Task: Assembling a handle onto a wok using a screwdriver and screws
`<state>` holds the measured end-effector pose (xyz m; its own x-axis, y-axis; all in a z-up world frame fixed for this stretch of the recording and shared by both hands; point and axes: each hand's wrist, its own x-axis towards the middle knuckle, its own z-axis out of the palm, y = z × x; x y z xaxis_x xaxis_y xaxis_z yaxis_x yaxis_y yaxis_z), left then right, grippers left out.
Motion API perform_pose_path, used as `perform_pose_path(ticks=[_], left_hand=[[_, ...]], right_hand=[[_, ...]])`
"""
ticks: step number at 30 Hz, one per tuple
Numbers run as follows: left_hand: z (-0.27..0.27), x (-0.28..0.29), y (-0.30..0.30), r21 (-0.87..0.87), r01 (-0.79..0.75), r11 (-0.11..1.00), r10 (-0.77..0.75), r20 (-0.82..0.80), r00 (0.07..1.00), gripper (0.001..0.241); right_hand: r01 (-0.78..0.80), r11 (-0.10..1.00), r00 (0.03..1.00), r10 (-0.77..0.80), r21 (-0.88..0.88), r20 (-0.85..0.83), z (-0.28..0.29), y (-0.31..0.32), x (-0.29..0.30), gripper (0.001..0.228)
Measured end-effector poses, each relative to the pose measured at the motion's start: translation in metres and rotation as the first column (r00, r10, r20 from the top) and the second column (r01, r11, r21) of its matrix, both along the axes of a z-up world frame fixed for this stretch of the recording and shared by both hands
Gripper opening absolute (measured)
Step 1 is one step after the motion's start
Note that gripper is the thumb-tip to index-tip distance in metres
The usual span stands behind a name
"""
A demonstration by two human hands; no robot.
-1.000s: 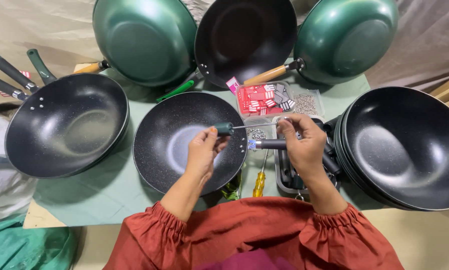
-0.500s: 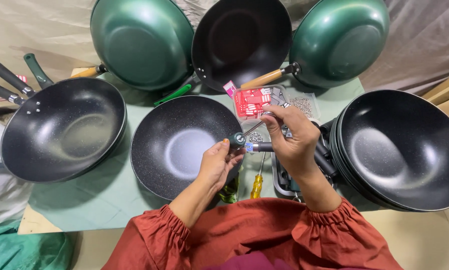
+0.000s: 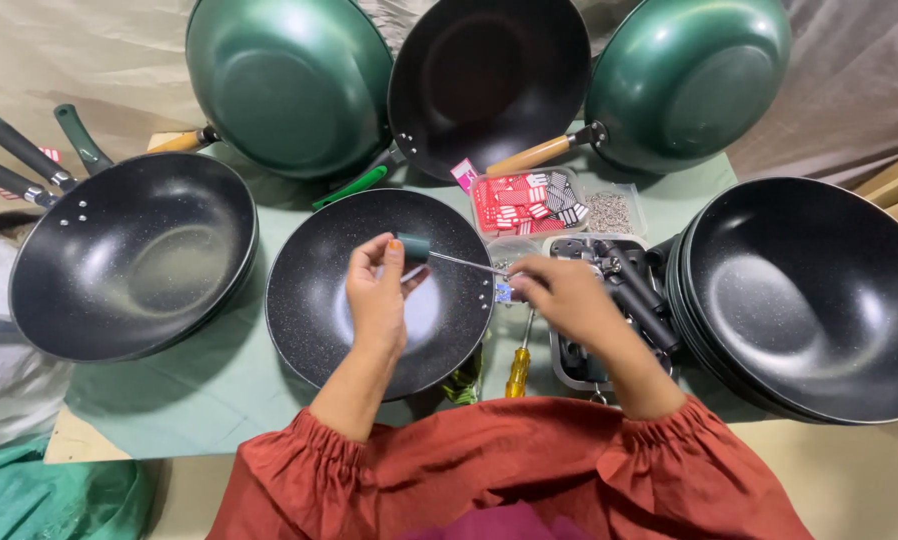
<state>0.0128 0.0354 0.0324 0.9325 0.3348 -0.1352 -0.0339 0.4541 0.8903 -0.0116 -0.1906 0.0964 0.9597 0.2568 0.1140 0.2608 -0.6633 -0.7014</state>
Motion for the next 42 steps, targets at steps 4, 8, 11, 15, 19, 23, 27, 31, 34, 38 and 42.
perform_pose_path(ticks=[4,8,11,15,19,23,27,31,34,38,42], left_hand=[[0.018,-0.008,0.002,0.208,-0.022,0.978,0.011,0.053,0.999,0.031],[0.029,-0.024,-0.002,0.52,-0.095,0.849,-0.049,0.255,0.966,0.045],[0.035,-0.032,-0.007,0.609,-0.151,0.779,-0.111,0.371,0.922,0.053],[0.039,-0.037,-0.014,0.64,-0.222,0.736,-0.178,0.498,0.849,0.059],[0.039,-0.04,-0.017,0.636,-0.258,0.727,-0.188,0.546,0.817,0.058],[0.039,-0.04,-0.016,0.632,-0.263,0.729,-0.208,0.571,0.794,0.055],[0.029,-0.033,-0.015,0.63,-0.23,0.742,-0.215,0.548,0.808,0.047],[0.034,-0.035,-0.016,0.648,-0.153,0.746,-0.248,0.483,0.84,0.047],[0.033,-0.035,-0.018,0.653,-0.081,0.753,-0.277,0.426,0.861,0.045],[0.021,-0.028,-0.02,0.617,0.078,0.783,-0.316,0.287,0.904,0.043],[0.004,-0.019,-0.018,0.525,0.195,0.829,-0.295,0.113,0.949,0.022]], right_hand=[[-0.061,0.998,0.965,0.057,-0.005,-0.256,-0.031,0.023,0.004,0.02],[-0.091,0.99,0.972,0.111,0.106,-0.206,-0.055,0.038,0.005,0.013],[-0.068,0.976,0.983,0.101,0.207,-0.156,-0.055,0.046,0.002,0.016],[-0.044,0.941,0.992,0.082,0.336,-0.099,-0.067,0.046,0.005,0.015],[-0.053,0.934,0.995,0.08,0.354,-0.064,-0.074,0.041,0.009,0.02],[-0.05,0.913,0.995,0.078,0.404,-0.053,-0.069,0.041,0.007,0.021],[-0.061,0.901,0.996,0.08,0.43,-0.026,-0.063,0.041,0.006,0.02],[-0.03,0.893,0.999,0.043,0.449,-0.019,-0.057,0.04,0.002,0.018],[-0.013,0.914,1.0,0.014,0.404,-0.001,-0.055,0.036,0.002,0.018],[0.024,0.925,0.999,-0.035,0.379,0.023,-0.056,0.033,0.005,0.018],[0.04,0.905,0.999,-0.044,0.423,-0.002,-0.061,0.03,0.005,0.018]])
